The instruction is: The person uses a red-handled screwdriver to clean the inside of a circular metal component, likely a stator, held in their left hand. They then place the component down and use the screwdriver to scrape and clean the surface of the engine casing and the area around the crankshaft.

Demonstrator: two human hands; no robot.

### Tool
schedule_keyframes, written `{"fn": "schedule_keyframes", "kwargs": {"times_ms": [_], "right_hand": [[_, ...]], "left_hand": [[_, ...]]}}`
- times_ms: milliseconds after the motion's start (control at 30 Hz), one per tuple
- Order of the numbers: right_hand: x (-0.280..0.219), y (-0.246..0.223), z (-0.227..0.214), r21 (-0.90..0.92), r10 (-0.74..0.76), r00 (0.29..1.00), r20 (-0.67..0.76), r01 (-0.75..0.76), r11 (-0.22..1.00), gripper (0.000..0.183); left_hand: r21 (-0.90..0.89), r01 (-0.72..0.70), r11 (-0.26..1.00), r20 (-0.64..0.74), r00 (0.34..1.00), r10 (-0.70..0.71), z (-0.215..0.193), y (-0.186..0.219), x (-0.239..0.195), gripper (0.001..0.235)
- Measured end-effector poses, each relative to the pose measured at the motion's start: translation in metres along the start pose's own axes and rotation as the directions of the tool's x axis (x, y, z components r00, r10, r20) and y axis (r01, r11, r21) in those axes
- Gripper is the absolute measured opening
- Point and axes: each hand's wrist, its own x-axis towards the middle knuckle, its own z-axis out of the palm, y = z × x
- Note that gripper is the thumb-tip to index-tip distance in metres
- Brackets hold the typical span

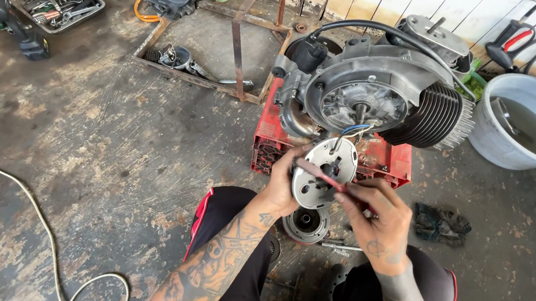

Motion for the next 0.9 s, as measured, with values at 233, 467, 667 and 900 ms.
{"fn": "schedule_keyframes", "kwargs": {"times_ms": [233, 467, 667, 900], "right_hand": [[0.003, -0.011, 0.001, 0.009, 0.043, 0.999, -0.026, -0.043, 0.999, 0.012], [0.002, 0.002, -0.002, 0.007, 0.09, 0.994, -0.061, -0.089, 0.996, 0.016], [0.002, -0.011, 0.006, 0.063, 0.099, 0.995, 0.03, -0.101, 0.993, 0.008], [-0.003, -0.017, 0.019, 0.135, 0.122, 0.992, 0.035, -0.126, 0.983, 0.007]], "left_hand": [[-0.05, 0.039, 0.998, -0.1, 0.994, -0.044, 0.022, 0.007, -0.016, 0.04], [0.052, -0.014, 0.999, -0.069, 0.997, 0.017, 0.044, 0.022, -0.025, 0.04], [-0.055, -0.017, 0.998, -0.169, 0.986, 0.007, 0.037, 0.022, -0.015, 0.038], [-0.08, -0.128, 0.989, -0.251, 0.962, 0.104, 0.036, 0.019, -0.015, 0.034]]}}
